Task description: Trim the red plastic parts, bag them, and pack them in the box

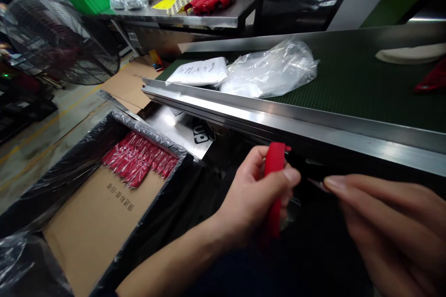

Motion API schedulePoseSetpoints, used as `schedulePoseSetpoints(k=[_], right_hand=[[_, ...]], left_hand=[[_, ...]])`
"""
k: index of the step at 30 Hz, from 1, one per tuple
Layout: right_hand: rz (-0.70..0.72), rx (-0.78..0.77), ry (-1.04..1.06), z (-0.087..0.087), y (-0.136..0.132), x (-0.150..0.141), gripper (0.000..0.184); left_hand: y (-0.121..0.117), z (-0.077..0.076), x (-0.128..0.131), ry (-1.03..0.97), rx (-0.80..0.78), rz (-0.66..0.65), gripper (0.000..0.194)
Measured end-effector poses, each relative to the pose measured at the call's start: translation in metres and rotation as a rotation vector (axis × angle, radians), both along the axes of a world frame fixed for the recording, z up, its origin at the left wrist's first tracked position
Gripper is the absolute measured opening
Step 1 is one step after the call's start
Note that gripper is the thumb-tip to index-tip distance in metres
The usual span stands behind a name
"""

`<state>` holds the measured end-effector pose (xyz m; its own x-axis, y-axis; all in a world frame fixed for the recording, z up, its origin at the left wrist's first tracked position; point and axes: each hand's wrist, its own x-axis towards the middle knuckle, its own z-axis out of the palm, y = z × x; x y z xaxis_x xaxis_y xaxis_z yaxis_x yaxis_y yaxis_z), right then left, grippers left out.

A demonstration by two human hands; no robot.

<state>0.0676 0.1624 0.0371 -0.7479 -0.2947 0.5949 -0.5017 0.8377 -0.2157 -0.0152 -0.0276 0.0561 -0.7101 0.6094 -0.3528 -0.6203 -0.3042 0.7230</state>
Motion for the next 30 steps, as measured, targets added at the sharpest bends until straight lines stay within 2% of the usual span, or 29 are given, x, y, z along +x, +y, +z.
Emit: schedulePoseSetpoints(k=[4, 7, 25, 30], right_hand=[[-0.125, -0.066, -0.076, 0.014, -0.012, -0.008, 0.052], [-0.134, -0.069, -0.064, 0.018, -0.023, -0.006, 0.05], [-0.165, -0.012, -0.022, 0.015, -0.018, 0.003, 0.055], [-0.198, -0.015, 0.056, 0.01, -0.012, 0.004, 0.055]], left_hand=[[-0.008, -0.002, 0.014, 0.055, -0.048, -0.076, 0.033], [-0.01, -0.002, 0.018, 0.055, -0.062, -0.076, 0.033], [-0.008, 0.0, 0.02, 0.065, -0.073, -0.127, 0.032], [-0.005, 0.001, 0.019, 0.009, 0.042, -0.159, 0.029]])
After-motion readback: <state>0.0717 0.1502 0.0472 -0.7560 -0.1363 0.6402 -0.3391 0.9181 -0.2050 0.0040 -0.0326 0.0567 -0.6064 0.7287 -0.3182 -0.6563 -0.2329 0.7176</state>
